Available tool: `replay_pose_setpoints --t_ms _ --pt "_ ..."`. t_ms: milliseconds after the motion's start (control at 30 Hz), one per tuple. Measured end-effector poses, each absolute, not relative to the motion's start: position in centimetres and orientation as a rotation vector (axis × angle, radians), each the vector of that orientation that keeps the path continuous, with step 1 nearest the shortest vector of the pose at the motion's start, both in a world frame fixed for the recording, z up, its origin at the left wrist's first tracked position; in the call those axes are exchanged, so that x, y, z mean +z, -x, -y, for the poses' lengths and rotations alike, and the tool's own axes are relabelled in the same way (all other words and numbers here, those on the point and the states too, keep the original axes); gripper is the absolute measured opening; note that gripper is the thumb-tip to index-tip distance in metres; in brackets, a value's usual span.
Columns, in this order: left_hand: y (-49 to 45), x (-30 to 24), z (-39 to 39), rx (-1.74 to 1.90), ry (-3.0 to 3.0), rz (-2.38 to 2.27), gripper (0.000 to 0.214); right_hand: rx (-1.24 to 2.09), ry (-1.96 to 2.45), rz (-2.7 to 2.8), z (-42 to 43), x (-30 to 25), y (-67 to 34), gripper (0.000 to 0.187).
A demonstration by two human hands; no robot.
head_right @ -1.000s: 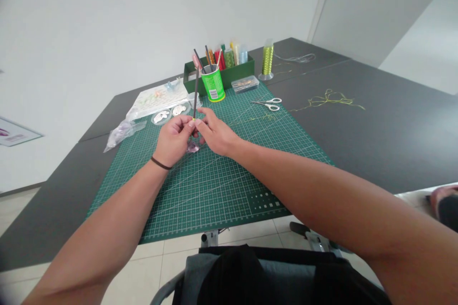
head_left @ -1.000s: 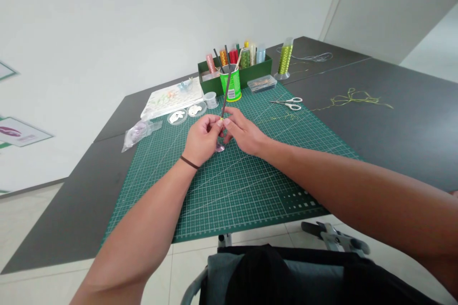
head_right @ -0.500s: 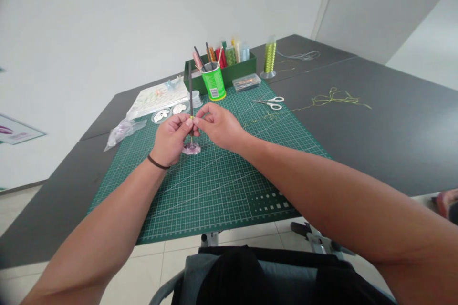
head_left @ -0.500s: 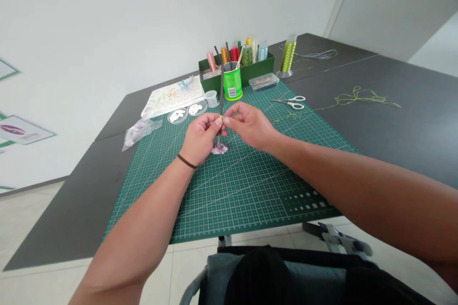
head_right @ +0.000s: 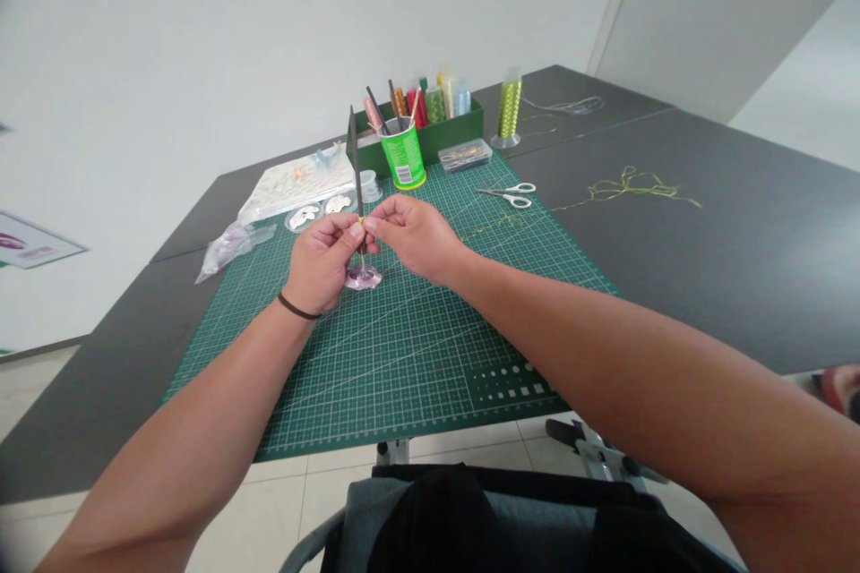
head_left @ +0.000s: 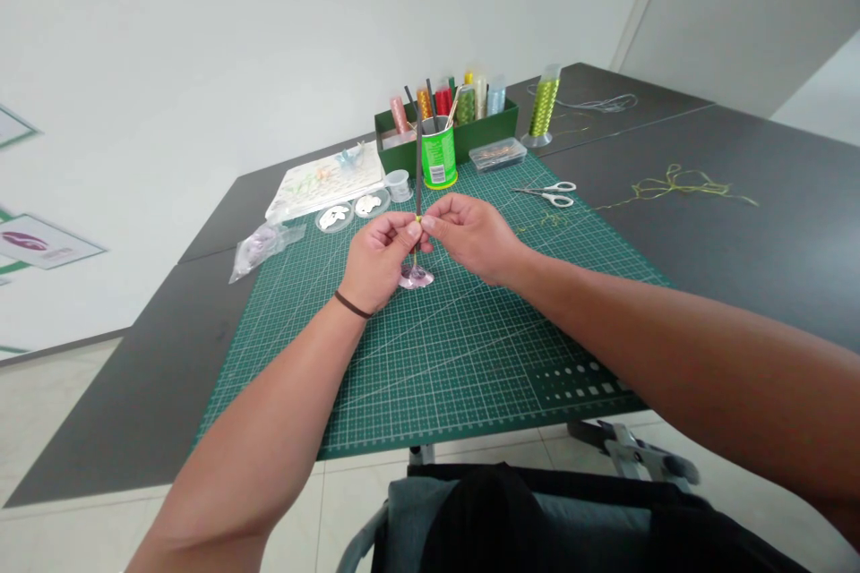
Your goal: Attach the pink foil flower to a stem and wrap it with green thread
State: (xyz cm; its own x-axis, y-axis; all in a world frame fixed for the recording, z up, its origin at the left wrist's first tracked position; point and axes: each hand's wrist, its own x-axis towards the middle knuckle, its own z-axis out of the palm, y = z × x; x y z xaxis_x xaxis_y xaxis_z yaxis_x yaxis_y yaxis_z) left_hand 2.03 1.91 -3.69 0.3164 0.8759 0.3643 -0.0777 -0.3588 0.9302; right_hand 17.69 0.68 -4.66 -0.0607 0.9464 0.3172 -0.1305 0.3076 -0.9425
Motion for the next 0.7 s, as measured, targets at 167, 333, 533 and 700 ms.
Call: replay_pose_setpoints --t_ms 167,333,533,700 --pt "-2.16 -3.87 -2.23 1.216 -1.537 -0.689 0.034 1.08 0.879 1.34 -0.51 -4.4 -18.04 0.031" --pt "-2.13 -4.05 -2.44 1.187 -1.514 -0.718 0.042 1.036 0.913 1.383 -0.32 -4.36 -18.33 0.024" --pt "-2.13 -3.71 -1.99 1.108 -1.502 -0.759 0.023 1.01 0.979 1.376 -0.25 -4.19 -18.37 0.017" --pt "-2.31 -3.57 -1.66 1.048 -1.504 -0.833 0.02 0.918 1.05 1.397 -0.07 -3.9 -18.5 0.012"
